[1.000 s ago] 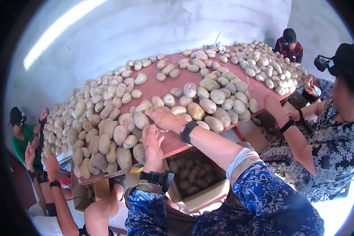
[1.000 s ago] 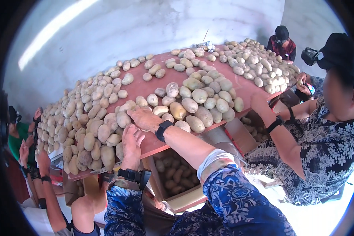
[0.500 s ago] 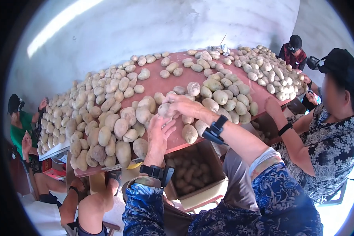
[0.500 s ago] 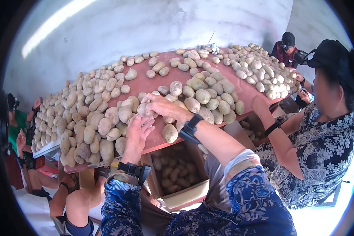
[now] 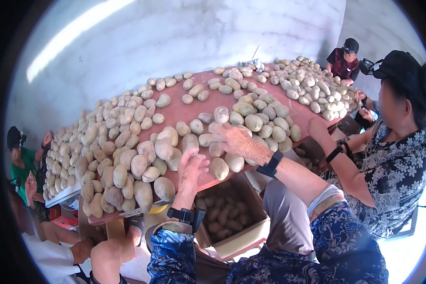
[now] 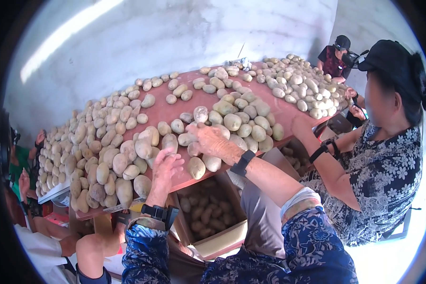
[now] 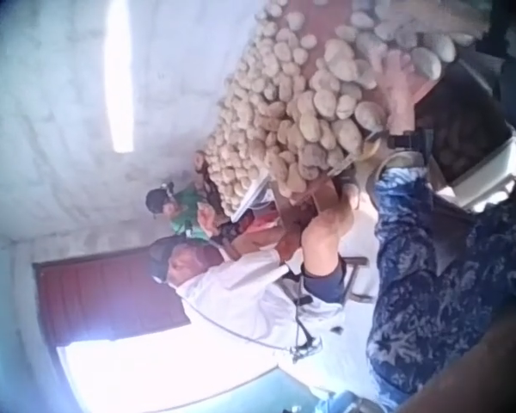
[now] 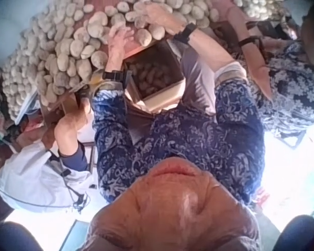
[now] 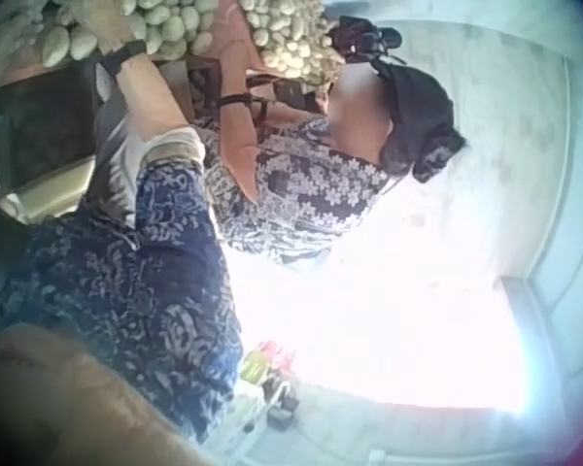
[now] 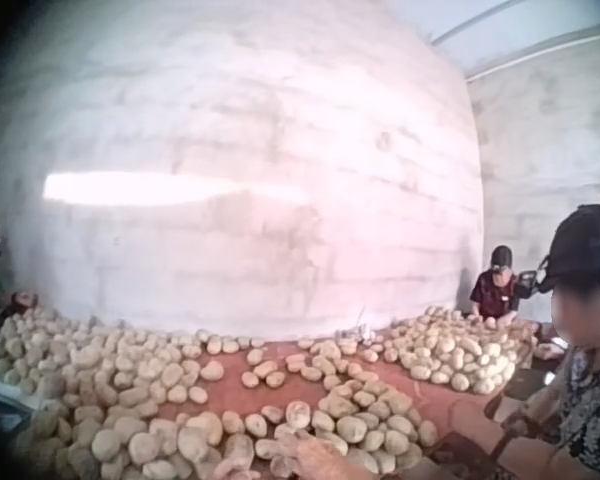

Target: Sorting a large quantity of potatoes on a table into boxes.

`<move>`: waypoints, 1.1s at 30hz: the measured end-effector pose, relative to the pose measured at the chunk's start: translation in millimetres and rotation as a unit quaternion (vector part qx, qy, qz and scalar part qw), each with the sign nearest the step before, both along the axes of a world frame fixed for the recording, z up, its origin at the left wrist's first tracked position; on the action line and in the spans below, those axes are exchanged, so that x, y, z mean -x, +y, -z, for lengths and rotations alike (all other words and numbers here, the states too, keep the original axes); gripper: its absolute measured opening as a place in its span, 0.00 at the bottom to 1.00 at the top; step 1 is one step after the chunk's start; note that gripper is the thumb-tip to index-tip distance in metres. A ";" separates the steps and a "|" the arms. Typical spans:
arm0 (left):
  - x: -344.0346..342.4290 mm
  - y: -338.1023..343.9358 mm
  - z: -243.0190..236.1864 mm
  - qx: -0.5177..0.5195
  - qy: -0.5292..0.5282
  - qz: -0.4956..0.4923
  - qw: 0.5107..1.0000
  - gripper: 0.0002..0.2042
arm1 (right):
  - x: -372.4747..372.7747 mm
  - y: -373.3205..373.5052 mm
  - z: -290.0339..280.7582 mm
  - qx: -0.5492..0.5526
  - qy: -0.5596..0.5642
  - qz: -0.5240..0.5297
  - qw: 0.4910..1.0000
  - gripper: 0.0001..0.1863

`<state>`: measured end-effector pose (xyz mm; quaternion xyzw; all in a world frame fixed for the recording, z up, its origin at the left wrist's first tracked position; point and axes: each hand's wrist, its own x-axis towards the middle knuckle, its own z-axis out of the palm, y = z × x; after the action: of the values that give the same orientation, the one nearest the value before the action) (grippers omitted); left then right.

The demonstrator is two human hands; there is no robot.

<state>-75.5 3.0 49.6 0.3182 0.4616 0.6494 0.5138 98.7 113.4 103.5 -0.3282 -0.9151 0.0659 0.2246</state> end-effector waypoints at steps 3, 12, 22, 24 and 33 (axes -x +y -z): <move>5.9 -1.7 5.1 0.019 -0.014 -0.009 1.000 0.17 | -3.5 14.0 -3.0 -0.013 -0.028 0.067 0.997 0.25; 2.5 -3.7 0.5 0.015 -0.001 -0.012 1.000 0.16 | -11.1 48.3 20.0 -0.120 -0.078 0.075 0.987 0.21; 0.3 0.4 -2.1 0.018 -0.002 -0.020 1.000 0.15 | -1.7 51.7 21.4 -0.091 -0.055 0.125 0.986 0.18; 0.3 1.5 0.1 0.008 -0.005 -0.026 1.000 0.15 | -0.1 52.8 24.4 -0.095 -0.055 0.132 0.985 0.17; 3.6 -1.7 -1.1 0.030 0.001 -0.054 0.998 0.15 | -0.9 57.0 30.4 -0.082 -0.083 0.143 0.983 0.17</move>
<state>-79.1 1.4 50.7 0.2780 0.4981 0.6613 0.4872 99.6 170.4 73.1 -0.4406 -0.8764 -0.0699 0.1815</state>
